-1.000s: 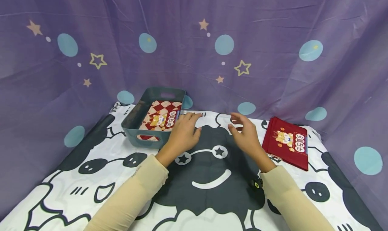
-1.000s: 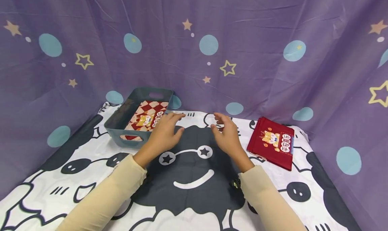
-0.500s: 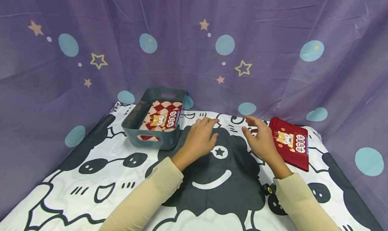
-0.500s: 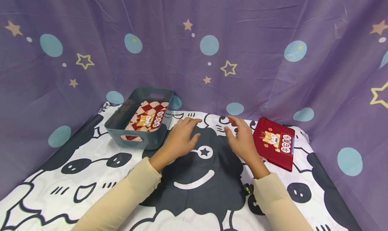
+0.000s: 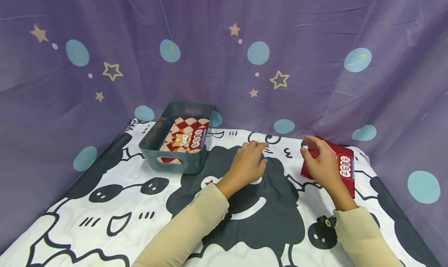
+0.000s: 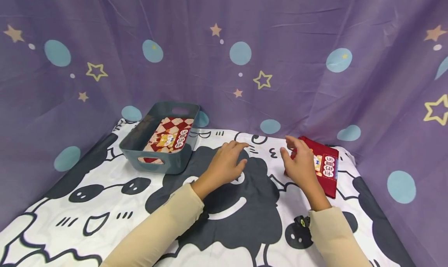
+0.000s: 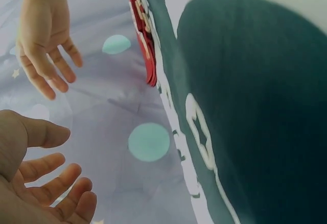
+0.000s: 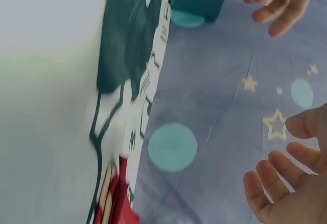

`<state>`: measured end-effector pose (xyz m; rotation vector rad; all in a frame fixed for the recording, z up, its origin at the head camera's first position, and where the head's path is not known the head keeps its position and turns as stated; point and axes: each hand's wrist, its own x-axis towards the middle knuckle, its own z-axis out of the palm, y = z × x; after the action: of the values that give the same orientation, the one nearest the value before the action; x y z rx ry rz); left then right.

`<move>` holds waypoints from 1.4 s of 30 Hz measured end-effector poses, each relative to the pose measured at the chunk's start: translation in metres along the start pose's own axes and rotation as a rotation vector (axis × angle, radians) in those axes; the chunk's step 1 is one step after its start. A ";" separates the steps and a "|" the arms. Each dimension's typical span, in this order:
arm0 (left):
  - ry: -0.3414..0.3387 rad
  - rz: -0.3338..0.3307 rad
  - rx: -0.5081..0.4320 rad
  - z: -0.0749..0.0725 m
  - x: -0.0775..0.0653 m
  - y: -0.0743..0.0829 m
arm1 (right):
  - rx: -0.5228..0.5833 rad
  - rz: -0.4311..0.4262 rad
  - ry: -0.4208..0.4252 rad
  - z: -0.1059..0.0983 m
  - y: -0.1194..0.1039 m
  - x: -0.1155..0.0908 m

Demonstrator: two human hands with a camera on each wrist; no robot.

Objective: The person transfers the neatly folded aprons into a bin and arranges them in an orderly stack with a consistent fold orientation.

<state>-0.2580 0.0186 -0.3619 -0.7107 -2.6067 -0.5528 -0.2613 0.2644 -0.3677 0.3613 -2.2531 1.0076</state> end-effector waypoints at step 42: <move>-0.429 -0.185 -0.315 0.085 0.055 0.046 | -0.350 0.385 -0.358 -0.090 0.118 -0.014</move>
<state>-0.2986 0.1157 -0.3970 -0.7551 -3.0420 -0.9775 -0.2675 0.4106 -0.3986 -0.0556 -2.8394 0.7464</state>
